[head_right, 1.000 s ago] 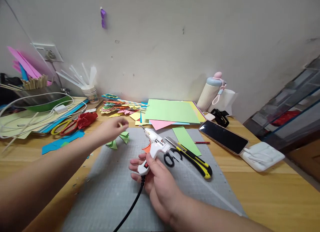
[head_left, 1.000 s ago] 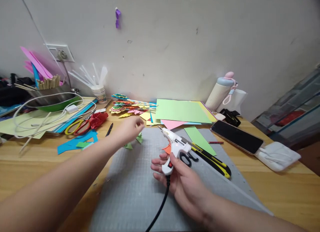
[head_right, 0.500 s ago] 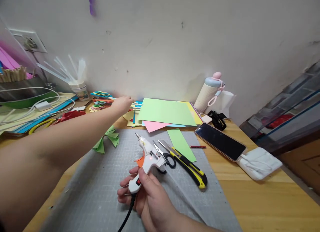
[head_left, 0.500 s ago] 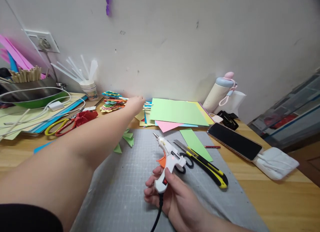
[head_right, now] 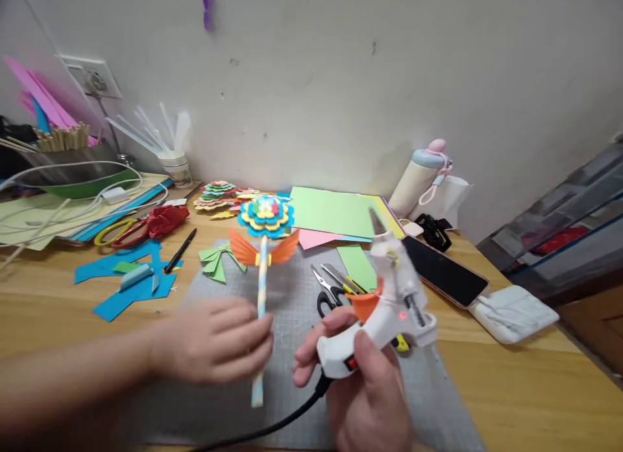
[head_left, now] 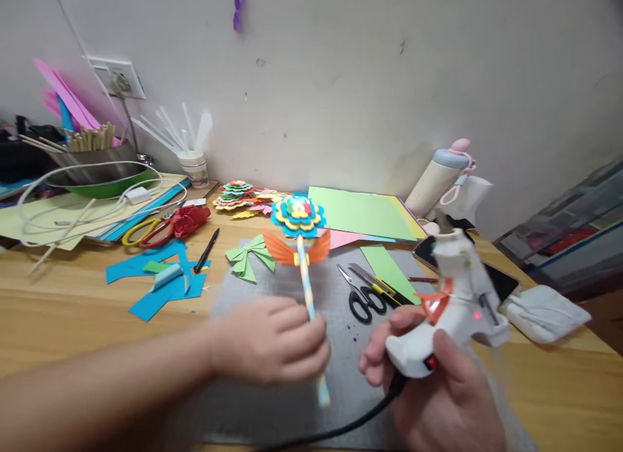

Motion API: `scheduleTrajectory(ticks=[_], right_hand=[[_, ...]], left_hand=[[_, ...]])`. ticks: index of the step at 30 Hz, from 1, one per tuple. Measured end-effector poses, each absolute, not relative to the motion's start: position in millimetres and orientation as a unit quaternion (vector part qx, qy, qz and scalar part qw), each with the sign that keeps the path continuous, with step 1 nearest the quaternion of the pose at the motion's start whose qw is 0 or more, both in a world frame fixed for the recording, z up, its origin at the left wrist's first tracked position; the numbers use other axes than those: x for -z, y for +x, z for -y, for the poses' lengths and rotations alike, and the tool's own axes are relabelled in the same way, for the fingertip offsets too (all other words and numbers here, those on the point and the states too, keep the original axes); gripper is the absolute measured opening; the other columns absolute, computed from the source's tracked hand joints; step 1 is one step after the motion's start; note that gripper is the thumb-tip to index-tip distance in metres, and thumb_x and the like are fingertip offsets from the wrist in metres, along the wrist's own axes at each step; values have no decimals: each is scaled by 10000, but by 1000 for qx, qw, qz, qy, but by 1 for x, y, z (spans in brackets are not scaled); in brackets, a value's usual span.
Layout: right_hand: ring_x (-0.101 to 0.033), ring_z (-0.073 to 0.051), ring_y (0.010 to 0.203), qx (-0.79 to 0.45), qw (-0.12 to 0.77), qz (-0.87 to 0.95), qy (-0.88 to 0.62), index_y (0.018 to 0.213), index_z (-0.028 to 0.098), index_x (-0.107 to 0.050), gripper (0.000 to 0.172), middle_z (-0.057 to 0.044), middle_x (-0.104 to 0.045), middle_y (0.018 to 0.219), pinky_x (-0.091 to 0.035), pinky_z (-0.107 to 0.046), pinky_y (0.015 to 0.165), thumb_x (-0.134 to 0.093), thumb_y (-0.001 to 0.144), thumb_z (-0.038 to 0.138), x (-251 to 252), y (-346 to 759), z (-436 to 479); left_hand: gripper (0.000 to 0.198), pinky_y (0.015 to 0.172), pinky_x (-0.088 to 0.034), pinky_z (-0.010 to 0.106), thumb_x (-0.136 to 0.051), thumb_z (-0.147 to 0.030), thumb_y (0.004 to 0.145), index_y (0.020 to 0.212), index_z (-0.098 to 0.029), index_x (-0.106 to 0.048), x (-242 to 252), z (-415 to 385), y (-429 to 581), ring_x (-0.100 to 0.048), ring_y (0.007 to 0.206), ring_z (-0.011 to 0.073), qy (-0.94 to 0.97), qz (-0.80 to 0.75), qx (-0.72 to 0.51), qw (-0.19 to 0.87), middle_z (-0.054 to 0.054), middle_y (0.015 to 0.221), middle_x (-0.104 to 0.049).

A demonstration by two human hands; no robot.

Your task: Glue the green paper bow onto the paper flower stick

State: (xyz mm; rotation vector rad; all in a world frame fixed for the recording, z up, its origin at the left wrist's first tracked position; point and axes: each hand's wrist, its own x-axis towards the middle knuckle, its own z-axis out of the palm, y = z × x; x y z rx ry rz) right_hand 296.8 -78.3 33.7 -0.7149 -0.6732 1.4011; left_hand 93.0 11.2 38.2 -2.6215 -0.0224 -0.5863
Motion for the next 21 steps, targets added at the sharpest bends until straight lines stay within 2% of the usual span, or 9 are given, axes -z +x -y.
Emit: scheduleTrajectory(ticks=[5,10,15,17,19,20,21], right_hand=[[-584,-146,464,-570,686,301,-337,732,211,-653,235,-42,-667,583,-471,-250,490,-625,769,441,-53,301,79],[-534,-159,386,-639,619,291,-352,691,231,-621,266,-46,-639,532,-398,-280,428,-631,748,491,-57,304,97],[-542,-180,407,-684,564,276,-372,663,236,-622,313,-70,-656,553,-343,-302,451,-722,655,531,-58,307,109],[-541,-177,407,-690,551,286,-372,676,226,-622,315,-73,-661,563,-338,-298,455,-708,676,529,-54,310,105],[-558,-182,427,-690,546,294,-374,714,217,-630,309,-71,-669,581,-363,-301,473,-675,718,523,-47,313,97],[-577,-189,457,-683,553,295,-376,758,214,-639,301,-73,-682,615,-389,-310,499,-662,737,513,-42,314,92],[-600,-198,504,-672,564,291,-380,824,212,-645,290,-79,-702,674,-419,-323,540,-657,752,493,-37,315,87]], left_hand=[[137,526,-471,265,-565,-244,855,929,-171,-655,-20,22,95,-541,625,127,-962,-26,220,161,49,956,-668],[114,518,-452,277,-546,-204,867,940,-158,-621,-5,20,103,-549,631,134,-973,-1,181,145,60,913,-650],[168,526,-468,301,-514,-192,882,995,-130,-622,5,26,108,-572,649,158,-982,25,157,100,86,889,-660],[236,537,-476,311,-501,-206,887,1092,-168,-613,3,29,104,-592,680,163,-987,18,141,74,95,1004,-672],[302,550,-481,307,-510,-261,872,1162,-285,-590,-2,26,97,-611,694,156,-990,44,131,12,45,1098,-671],[316,562,-484,304,-513,-297,860,1164,-348,-583,-5,20,92,-620,699,156,-987,84,132,-26,10,1099,-678],[315,634,-502,298,-541,-340,833,1138,-408,-585,-7,12,86,-632,740,162,-971,189,127,-70,-31,1059,-690]])
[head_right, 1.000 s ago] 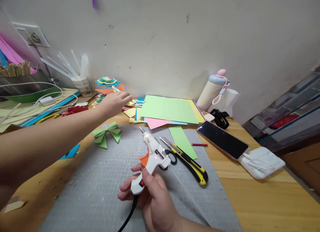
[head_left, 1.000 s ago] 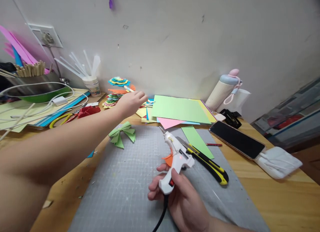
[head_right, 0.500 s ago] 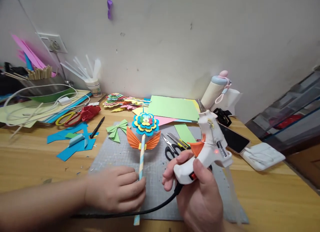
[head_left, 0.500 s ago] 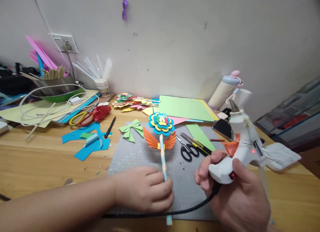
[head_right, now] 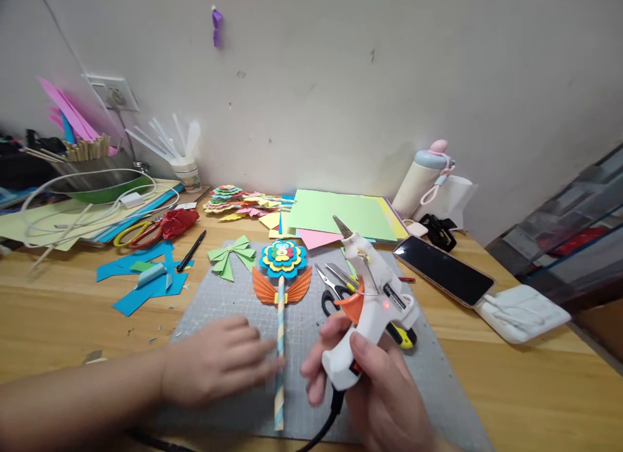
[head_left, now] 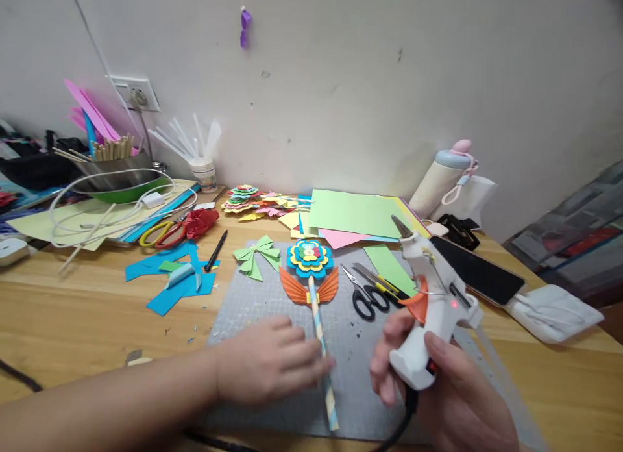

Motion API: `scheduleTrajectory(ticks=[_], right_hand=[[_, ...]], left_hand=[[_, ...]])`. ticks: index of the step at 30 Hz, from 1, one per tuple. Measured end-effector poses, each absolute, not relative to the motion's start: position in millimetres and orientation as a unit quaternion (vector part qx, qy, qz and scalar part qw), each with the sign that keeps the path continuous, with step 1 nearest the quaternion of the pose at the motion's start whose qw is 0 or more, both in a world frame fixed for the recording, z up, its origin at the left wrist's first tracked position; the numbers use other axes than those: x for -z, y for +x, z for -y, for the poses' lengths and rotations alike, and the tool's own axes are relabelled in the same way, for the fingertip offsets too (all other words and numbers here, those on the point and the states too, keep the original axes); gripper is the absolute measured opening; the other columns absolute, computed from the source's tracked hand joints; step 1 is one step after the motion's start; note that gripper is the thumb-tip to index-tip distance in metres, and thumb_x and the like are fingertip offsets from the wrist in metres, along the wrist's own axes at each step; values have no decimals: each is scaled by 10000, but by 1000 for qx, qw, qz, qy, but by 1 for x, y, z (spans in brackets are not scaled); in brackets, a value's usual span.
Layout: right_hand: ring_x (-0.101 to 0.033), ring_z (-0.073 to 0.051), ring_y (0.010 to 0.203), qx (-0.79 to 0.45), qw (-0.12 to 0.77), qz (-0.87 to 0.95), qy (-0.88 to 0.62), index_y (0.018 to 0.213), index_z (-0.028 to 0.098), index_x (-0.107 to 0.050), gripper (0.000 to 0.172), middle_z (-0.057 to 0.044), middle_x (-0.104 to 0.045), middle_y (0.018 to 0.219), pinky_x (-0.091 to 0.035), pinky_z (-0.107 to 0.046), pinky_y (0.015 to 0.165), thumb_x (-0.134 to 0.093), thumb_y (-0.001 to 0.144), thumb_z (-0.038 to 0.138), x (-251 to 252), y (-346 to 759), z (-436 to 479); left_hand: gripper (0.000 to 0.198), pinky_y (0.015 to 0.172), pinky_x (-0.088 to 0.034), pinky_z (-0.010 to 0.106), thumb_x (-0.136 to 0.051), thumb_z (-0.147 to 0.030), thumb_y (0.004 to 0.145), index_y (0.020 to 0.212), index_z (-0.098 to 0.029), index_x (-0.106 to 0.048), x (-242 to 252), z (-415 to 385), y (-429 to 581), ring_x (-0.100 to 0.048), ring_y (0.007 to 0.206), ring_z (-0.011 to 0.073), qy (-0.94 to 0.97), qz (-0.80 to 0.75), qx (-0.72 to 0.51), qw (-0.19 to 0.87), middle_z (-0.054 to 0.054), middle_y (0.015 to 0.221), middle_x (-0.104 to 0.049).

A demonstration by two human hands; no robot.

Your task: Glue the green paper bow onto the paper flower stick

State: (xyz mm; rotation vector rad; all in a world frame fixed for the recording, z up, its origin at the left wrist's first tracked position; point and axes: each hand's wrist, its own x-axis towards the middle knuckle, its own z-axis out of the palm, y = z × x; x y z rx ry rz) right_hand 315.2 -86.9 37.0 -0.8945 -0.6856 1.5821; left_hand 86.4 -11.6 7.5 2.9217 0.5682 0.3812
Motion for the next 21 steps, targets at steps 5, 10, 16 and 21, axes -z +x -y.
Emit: scheduleTrajectory(ticks=[5,10,16,21], right_hand=[[-617,-179,601,-656,590,234,-408,1199,243,-486,424,-82,-718,923,-451,-323,640,-617,829,402,-13,314,71],[-559,-144,487,-701,535,243,-404,1245,181,-417,449,-70,-695,792,-400,-284,543,-530,886,426,-1,303,73],[-569,-142,485,-710,511,273,-401,1197,154,-426,393,-59,-682,762,-395,-285,553,-487,912,418,3,300,75],[-586,-153,553,-706,516,276,-400,1154,148,-472,357,-67,-688,800,-419,-305,613,-505,908,404,4,304,72]], left_hand=[[300,954,-398,489,-406,-277,911,1128,-170,-584,-14,-69,47,-512,1122,310,812,-562,-156,18,146,1156,-596],[273,843,-496,423,-556,-349,888,1069,-148,-592,-9,-131,23,-599,967,210,738,-666,-40,97,77,1096,-612],[278,778,-530,383,-554,-347,891,1082,-148,-590,-17,-138,30,-620,909,200,707,-684,59,170,68,1070,-620],[269,769,-533,380,-560,-326,890,1089,-146,-584,-22,-134,30,-620,902,194,687,-699,80,181,70,1067,-619]])
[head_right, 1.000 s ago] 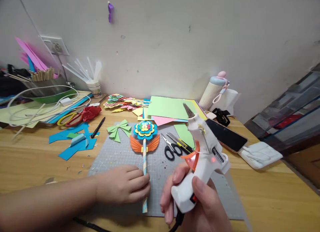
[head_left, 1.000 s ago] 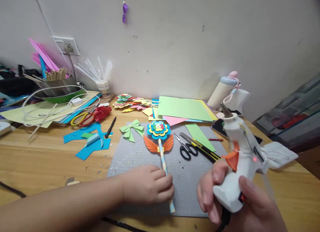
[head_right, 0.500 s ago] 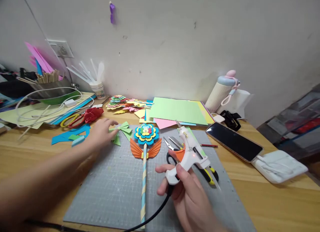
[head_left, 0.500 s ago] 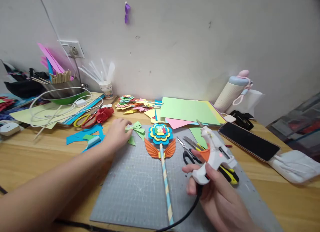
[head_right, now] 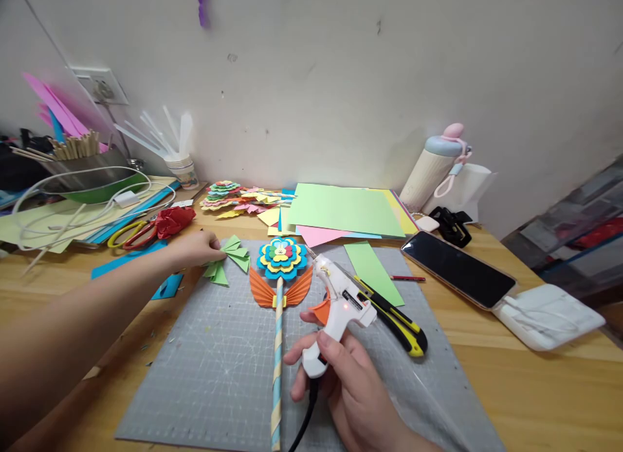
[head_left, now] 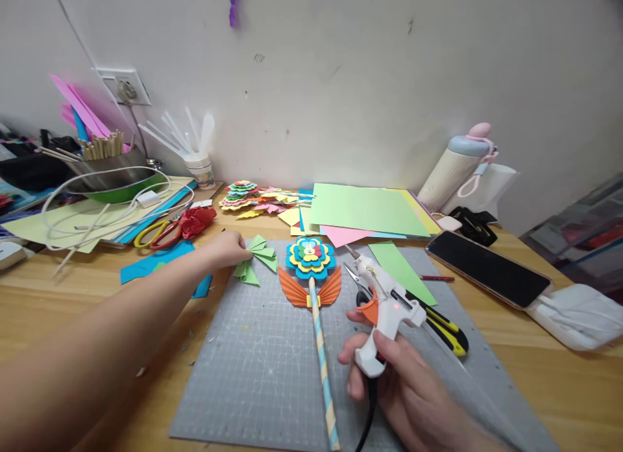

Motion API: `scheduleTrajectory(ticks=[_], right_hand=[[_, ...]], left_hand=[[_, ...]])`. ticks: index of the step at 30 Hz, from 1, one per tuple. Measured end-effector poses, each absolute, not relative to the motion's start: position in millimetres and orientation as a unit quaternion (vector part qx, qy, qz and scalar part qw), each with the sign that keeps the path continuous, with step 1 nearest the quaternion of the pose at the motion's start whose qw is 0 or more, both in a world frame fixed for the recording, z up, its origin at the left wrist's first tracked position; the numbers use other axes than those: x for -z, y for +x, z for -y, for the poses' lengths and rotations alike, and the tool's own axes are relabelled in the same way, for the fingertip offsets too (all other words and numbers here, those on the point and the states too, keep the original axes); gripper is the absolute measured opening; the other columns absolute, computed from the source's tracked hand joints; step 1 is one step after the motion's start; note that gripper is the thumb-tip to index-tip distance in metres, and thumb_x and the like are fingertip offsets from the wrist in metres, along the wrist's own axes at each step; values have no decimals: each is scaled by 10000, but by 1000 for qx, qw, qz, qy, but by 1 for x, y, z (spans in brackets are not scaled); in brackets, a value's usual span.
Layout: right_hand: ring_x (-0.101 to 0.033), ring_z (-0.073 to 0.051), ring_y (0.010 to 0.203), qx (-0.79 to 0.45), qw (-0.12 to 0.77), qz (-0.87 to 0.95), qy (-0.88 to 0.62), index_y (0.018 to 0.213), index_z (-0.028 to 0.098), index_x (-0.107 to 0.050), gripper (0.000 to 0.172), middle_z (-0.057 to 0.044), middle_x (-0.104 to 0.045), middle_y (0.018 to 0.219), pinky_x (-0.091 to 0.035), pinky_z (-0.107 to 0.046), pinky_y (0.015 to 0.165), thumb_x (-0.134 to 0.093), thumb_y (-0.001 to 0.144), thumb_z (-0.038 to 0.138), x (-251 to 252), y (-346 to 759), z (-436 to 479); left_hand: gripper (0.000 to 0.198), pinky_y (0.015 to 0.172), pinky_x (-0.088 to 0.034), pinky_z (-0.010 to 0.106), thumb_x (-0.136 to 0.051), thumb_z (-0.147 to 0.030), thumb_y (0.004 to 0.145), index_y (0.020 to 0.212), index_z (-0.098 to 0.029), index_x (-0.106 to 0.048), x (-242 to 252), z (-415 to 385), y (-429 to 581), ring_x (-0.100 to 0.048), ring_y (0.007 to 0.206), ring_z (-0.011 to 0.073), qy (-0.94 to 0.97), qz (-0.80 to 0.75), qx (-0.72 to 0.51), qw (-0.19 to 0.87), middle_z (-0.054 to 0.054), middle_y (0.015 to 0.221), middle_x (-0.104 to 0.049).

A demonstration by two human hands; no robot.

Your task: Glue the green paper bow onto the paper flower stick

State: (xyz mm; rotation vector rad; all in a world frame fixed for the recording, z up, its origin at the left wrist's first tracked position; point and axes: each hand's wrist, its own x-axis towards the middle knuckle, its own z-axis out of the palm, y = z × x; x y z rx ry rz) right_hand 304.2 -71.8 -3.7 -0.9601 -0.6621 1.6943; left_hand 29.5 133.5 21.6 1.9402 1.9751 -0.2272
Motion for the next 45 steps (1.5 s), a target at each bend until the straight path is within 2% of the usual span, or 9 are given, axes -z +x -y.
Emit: scheduleTrajectory(ticks=[4,12,19,24,27,30,34,38,45], right_hand=[[-626,-179,720,-705,544,239,-386,1198,166,-455,364,-103,-701,930,-452,-330,734,-564,887,320,5,305,68],[-616,-174,672,-734,532,197,-374,1165,166,-511,310,-107,-705,855,-473,-327,672,-558,897,314,9,305,68],[-611,-171,679,-713,531,213,-407,904,166,-591,189,-94,-701,848,-481,-320,675,-614,858,348,7,303,66],[-582,-148,588,-708,550,141,-420,1006,206,-601,285,-20,-661,656,-494,-277,606,-592,852,446,4,306,58],[-567,-147,544,-698,561,107,-432,908,187,-628,318,-8,-599,521,-497,-256,573,-543,862,490,2,312,50],[-573,-131,538,-668,585,114,-447,881,164,-640,232,-35,-662,639,-473,-218,499,-597,845,389,-2,318,43],[-504,-95,464,-659,594,154,-435,1041,198,-629,255,-38,-672,797,-319,-171,346,-625,826,335,-8,322,41],[-434,-54,409,-714,564,170,-378,1054,219,-637,258,-2,-608,724,-314,-174,387,-604,840,359,-14,322,48],[-511,-65,437,-766,465,303,-323,941,172,-687,313,-33,-619,691,-290,-184,424,-627,811,450,-27,311,65]], left_hand=[[287,781,-531,392,-557,-319,892,1123,-149,-567,-15,-131,24,-616,922,200,684,-704,54,186,77,1096,-608],[250,738,-524,362,-554,-314,891,1073,-143,-574,-16,-122,20,-611,847,176,682,-695,-26,225,62,1019,-616],[406,652,-488,269,-674,-259,590,976,-191,-566,-30,-104,18,-628,858,211,659,-668,-152,311,46,961,-617],[460,708,-523,296,-638,-324,634,1063,-195,-531,-39,-83,13,-645,877,193,626,-611,-205,439,71,952,-650],[490,709,-537,335,-643,-309,675,1139,-234,-508,-44,-67,15,-656,895,215,591,-574,-234,517,86,1026,-659],[488,786,-533,351,-672,-237,690,1152,-277,-518,-48,-50,22,-647,948,212,507,-518,-280,629,58,1076,-658],[303,715,-550,344,-651,-209,725,1021,-255,-603,-51,-30,35,-642,793,181,427,-485,-324,691,60,993,-658],[188,710,-543,299,-682,-199,708,879,-253,-627,-45,-13,45,-606,679,128,348,-427,-370,748,18,778,-634],[317,744,-517,296,-770,-172,667,958,-163,-645,-46,4,64,-601,704,120,252,-330,-391,821,10,786,-646]])
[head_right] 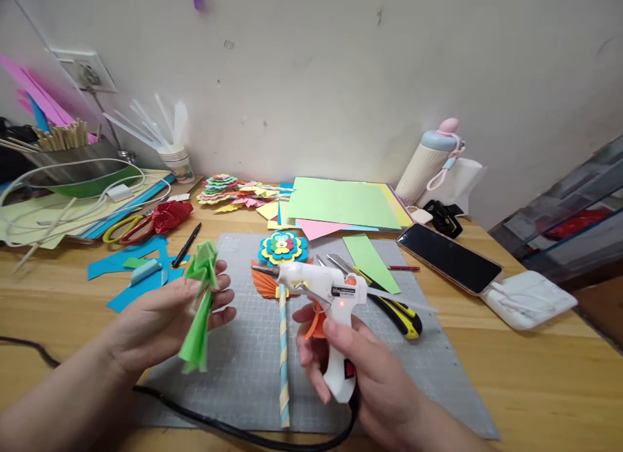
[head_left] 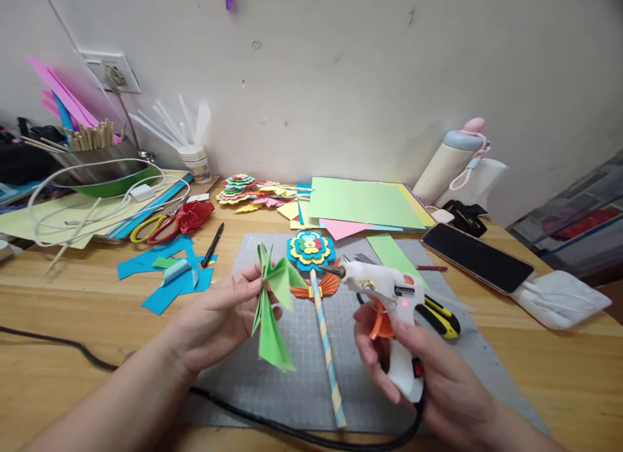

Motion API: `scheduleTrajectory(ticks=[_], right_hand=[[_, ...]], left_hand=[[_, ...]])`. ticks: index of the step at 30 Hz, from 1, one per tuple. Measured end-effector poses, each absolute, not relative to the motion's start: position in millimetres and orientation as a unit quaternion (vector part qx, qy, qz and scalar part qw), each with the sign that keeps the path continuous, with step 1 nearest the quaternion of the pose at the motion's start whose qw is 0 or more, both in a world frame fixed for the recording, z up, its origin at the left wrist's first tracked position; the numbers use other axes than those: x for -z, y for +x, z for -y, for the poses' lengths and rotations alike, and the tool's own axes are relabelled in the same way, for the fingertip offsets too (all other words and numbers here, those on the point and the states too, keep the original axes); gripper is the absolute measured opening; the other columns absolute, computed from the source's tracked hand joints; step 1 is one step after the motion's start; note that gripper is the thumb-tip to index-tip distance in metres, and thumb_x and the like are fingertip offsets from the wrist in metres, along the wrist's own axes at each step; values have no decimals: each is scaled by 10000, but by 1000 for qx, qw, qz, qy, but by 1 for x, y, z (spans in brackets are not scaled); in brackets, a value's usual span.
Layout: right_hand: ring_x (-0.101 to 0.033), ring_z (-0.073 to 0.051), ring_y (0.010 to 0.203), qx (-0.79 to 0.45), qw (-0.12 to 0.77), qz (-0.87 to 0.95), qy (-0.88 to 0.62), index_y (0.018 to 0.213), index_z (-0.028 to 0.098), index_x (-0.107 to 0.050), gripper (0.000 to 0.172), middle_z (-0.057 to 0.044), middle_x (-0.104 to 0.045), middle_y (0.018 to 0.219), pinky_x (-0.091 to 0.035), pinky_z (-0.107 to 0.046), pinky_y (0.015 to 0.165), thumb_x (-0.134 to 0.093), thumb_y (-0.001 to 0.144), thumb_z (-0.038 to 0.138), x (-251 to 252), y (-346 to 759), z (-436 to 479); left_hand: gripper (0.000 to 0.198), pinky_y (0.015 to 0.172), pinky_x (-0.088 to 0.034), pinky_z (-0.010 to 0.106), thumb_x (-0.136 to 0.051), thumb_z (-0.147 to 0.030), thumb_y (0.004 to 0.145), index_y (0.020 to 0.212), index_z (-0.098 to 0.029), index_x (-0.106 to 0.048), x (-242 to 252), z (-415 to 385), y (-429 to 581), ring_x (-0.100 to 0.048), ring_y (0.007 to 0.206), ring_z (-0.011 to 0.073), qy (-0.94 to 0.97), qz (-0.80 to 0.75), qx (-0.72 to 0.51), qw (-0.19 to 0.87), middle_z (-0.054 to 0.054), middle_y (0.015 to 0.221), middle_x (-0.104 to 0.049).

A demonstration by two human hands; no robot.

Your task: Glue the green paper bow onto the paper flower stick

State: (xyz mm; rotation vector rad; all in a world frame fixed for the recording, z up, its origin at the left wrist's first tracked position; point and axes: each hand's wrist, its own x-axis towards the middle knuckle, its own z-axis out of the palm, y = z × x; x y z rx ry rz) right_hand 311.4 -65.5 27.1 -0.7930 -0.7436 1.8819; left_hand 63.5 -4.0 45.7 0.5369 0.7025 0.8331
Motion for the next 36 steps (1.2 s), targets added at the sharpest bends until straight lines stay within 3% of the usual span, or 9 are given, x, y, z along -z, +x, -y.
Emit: scheduleTrajectory(ticks=[6,10,16,20,24,26,29,32,36], right_hand=[[-497,-50,430,-756,438,297,-385,868,166,-669,284,-5,-610,637,-310,-183,457,-590,849,437,-41,300,65],[-550,-76,534,-699,434,368,-433,901,182,-656,237,-19,-650,752,-369,-201,522,-589,861,405,-42,295,63],[-514,-66,516,-640,416,450,-464,972,190,-643,277,-29,-654,895,-413,-247,578,-602,842,431,-21,290,66],[-506,-62,501,-659,413,435,-454,964,181,-644,289,-27,-660,868,-398,-246,571,-590,843,438,-12,290,65],[-496,-63,501,-678,414,410,-448,968,170,-659,286,-26,-671,797,-385,-233,556,-601,845,421,-11,290,63],[-542,-81,563,-693,423,381,-442,980,166,-667,256,-39,-686,808,-413,-226,583,-611,851,380,-11,289,63],[-640,-160,839,-739,452,294,-404,1051,173,-665,255,-91,-686,1056,-487,-265,719,-609,859,331,-12,286,63],[-565,-257,1141,-794,463,209,-334,1138,165,-642,300,-117,-586,1286,-471,-371,911,-582,875,296,-10,283,64],[-515,-274,1220,-833,461,155,-263,1205,164,-609,332,-115,-568,1318,-358,-458,1054,-560,889,256,-7,280,65]], left_hand=[[276,712,-500,344,-571,-148,761,1028,-90,-613,-45,3,68,-570,695,154,138,-302,-371,867,57,791,-602],[349,742,-498,404,-512,-195,742,1069,-105,-593,-35,3,64,-576,728,187,137,-262,-369,881,80,809,-599],[510,924,-422,544,-507,-137,675,1183,-112,-547,-29,2,61,-611,932,265,113,-348,-397,842,150,1015,-650],[475,1043,-336,507,-528,-106,756,1226,-171,-526,-34,6,67,-567,1103,246,117,-405,-424,802,118,1180,-630],[514,1049,-358,443,-613,-92,760,1250,-219,-520,-37,13,70,-505,1215,241,138,-425,-424,788,81,1205,-635],[515,1025,-391,419,-634,-99,746,1235,-231,-547,-36,15,70,-521,1197,248,162,-414,-416,793,67,1196,-641],[485,980,-432,347,-645,-127,714,1187,-231,-603,-37,17,71,-591,1090,235,216,-366,-424,800,50,1144,-667],[427,947,-453,322,-656,-181,680,1107,-202,-659,-37,22,76,-612,1047,247,261,-313,-411,815,57,1074,-692],[443,1013,-393,371,-624,-197,679,1120,-234,-651,-33,32,83,-531,1175,273,292,-245,-395,836,35,1109,-679]])
